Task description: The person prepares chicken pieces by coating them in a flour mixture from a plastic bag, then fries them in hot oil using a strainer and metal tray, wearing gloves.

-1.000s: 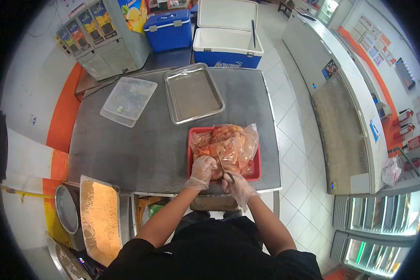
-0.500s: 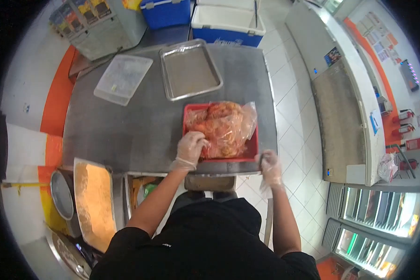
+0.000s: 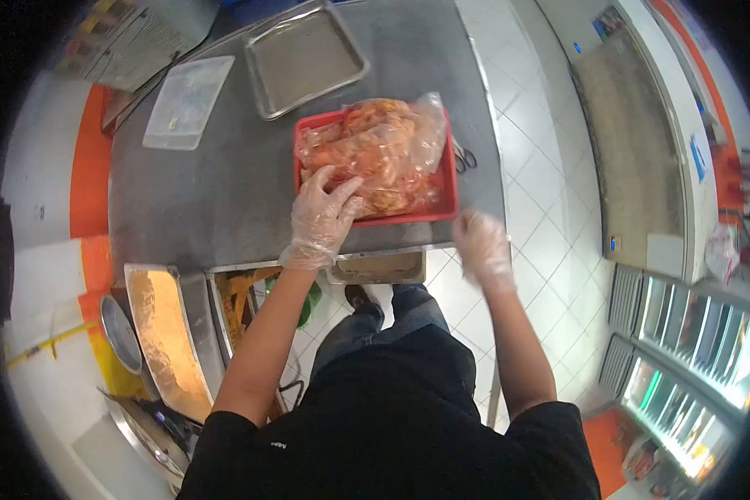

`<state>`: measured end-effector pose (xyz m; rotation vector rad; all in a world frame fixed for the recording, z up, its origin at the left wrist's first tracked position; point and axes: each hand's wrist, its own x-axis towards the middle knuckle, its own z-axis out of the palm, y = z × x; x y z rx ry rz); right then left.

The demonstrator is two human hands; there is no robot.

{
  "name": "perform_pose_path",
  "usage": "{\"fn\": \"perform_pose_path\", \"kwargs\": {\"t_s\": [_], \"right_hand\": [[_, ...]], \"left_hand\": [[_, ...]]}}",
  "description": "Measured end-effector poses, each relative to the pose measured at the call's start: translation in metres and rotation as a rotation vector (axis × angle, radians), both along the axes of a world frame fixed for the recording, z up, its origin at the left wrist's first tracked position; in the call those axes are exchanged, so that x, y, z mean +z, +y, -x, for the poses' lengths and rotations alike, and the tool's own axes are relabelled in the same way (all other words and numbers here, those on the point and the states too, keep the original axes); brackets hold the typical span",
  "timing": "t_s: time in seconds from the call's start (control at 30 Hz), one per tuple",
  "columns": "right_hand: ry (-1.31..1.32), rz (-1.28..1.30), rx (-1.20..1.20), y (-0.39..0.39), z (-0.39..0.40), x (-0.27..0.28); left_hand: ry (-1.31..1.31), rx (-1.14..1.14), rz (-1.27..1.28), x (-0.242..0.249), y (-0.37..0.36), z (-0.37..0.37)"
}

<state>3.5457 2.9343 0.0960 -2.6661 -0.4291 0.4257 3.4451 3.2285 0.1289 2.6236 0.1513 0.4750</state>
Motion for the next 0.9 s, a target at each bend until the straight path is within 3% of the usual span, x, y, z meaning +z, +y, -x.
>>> {"fn": "perform_pose_path", "kwargs": {"t_s": [0.1, 0.17, 0.3, 0.4, 0.5, 0.57, 0.6, 0.67, 0.77, 0.9], "right_hand": [[0.332, 0.056, -0.056, -0.014, 0.066, -0.039], [0.385, -0.056, -0.165, -0.030, 0.107, -0.138], [0.426, -0.104, -0.257, -0.020, 0.131, -0.261], [0.374, 0.064, -0.213, -0.001, 0.148, -0.352], [0.464, -0.106, -0.337, 0.030, 0.189, -0.340], [0.505, -0.179, -0.287, 0.073, 0.241, -0.362], [0.581, -0.342, -0.429, 0.100, 0.258, -0.358], [0.676, -0.336, -0.402, 0.184, 0.288, -0.420], [0.550, -0.924, -0.918, 0.239, 0.285, -0.427], [0.801, -1.099, -1.010, 0.271, 0.255, -0.456]], "left_hand": [[-0.038, -0.020, -0.032, -0.015, -0.001, -0.005], [-0.008, -0.034, -0.108, -0.020, -0.004, -0.005], [-0.015, -0.094, -0.186, -0.030, -0.007, -0.002], [-0.019, -0.147, -0.227, -0.035, -0.005, -0.002], [-0.010, -0.188, -0.244, -0.038, -0.002, 0.000], [-0.029, -0.188, -0.243, -0.041, -0.002, 0.000], [-0.018, -0.168, -0.257, -0.042, -0.003, 0.001], [0.003, -0.129, -0.287, -0.044, -0.004, 0.001], [0.006, -0.177, -0.290, -0.043, 0.000, -0.001], [0.031, -0.180, -0.279, -0.038, -0.003, -0.003]]}}
